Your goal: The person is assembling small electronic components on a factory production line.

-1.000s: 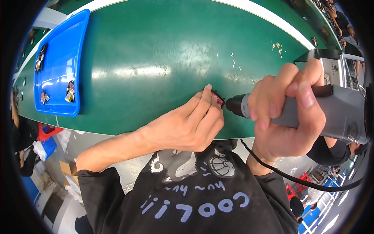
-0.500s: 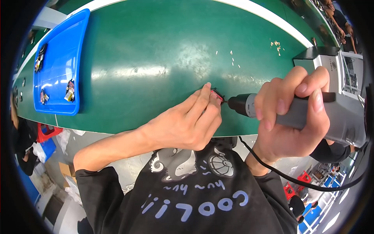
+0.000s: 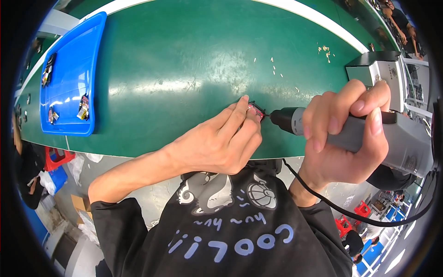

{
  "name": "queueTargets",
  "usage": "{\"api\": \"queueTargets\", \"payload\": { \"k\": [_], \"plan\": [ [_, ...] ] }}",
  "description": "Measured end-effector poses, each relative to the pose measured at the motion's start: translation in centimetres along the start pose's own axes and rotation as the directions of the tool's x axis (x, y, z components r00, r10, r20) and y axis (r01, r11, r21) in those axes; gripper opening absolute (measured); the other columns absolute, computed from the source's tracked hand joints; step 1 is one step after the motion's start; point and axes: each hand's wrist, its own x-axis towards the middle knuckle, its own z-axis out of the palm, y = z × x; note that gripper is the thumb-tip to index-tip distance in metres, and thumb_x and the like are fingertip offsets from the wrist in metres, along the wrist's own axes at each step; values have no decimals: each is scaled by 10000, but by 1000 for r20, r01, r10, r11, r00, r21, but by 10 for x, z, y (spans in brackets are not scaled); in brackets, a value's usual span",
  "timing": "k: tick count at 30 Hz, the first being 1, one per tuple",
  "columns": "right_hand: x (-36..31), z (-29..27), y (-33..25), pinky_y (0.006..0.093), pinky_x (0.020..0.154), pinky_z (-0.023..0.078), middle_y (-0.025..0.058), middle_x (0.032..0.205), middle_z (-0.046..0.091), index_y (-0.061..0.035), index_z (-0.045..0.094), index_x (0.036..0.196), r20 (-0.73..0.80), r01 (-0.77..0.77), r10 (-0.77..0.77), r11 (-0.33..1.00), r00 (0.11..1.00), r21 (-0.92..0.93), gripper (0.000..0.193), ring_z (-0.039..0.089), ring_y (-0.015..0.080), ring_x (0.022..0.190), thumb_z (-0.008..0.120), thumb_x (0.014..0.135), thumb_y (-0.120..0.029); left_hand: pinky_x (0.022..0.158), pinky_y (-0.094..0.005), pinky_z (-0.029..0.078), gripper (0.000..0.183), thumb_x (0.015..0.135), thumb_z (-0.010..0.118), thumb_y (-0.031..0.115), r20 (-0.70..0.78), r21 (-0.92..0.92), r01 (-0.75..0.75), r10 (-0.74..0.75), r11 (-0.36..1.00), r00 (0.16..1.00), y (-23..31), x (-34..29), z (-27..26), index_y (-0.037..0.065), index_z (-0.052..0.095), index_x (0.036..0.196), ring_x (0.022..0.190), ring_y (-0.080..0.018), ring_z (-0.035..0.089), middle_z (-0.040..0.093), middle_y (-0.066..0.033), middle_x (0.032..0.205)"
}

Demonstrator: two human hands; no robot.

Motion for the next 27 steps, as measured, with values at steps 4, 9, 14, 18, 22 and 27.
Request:
{"api": "queueTargets", "payload": {
  "k": [4, 9, 14, 18, 22, 27],
  "plan": [
    [0, 1, -4, 328, 413, 386, 91, 729, 464, -42, 447, 988, 47, -7, 6, 1000, 999, 12, 204, 395, 150, 403, 400, 1024, -237, 704, -337, 627, 175, 769, 697, 30, -8, 26, -14, 14, 1000, 1000, 0, -2, 2, -79, 687, 906, 972, -345, 728, 661, -155, 877],
    [0, -2, -5, 331, 430, 398, 95, 750, 474, -37, 450, 1010, 89, -2, 1, 1000, 996, 13, 217, 411, 153, 420, 399, 1030, -247, 701, -332, 630, 170, 784, 705, 24, -6, 35, -15, 16, 999, 1000, 1, -1, 3, -80, 692, 918, 968, -341, 729, 666, -157, 885],
    [-2, -3, -3, 332, 436, 401, 99, 756, 470, -34, 448, 1018, 102, -15, 12, 1000, 995, 26, 222, 415, 155, 426, 392, 1036, -248, 688, -321, 626, 159, 793, 710, 18, 0, 42, -19, 19, 999, 1000, 1, -1, 2, -78, 692, 918, 963, -339, 730, 665, -157, 885],
    [-1, -2, -2, 331, 436, 401, 99, 753, 468, -33, 448, 1019, 99, -24, 20, 999, 995, 35, 218, 413, 155, 423, 394, 1036, -243, 683, -317, 622, 149, 792, 707, 18, 4, 42, -18, 18, 999, 1000, 1, 0, 1, -73, 690, 909, 961, -339, 731, 660, -152, 874],
    [1, -3, -1, 332, 428, 398, 92, 732, 460, -37, 445, 1008, 76, -25, 23, 999, 997, 24, 206, 400, 151, 411, 395, 1029, -236, 685, -321, 620, 137, 791, 706, 22, -11, 26, -4, 4, 1000, 1000, 1, 0, 3, -67, 684, 893, 962, -339, 730, 656, -148, 866],
    [-2, -1, -2, 333, 418, 396, 83, 710, 451, -46, 441, 984, 51, -24, 23, 1000, 998, 13, 198, 388, 146, 402, 401, 1019, -237, 683, -322, 619, 131, 791, 705, 21, -19, 32, 0, 1, 999, 1000, 2, 0, 3, -64, 680, 887, 958, -337, 729, 648, -143, 856]
  ]
}}
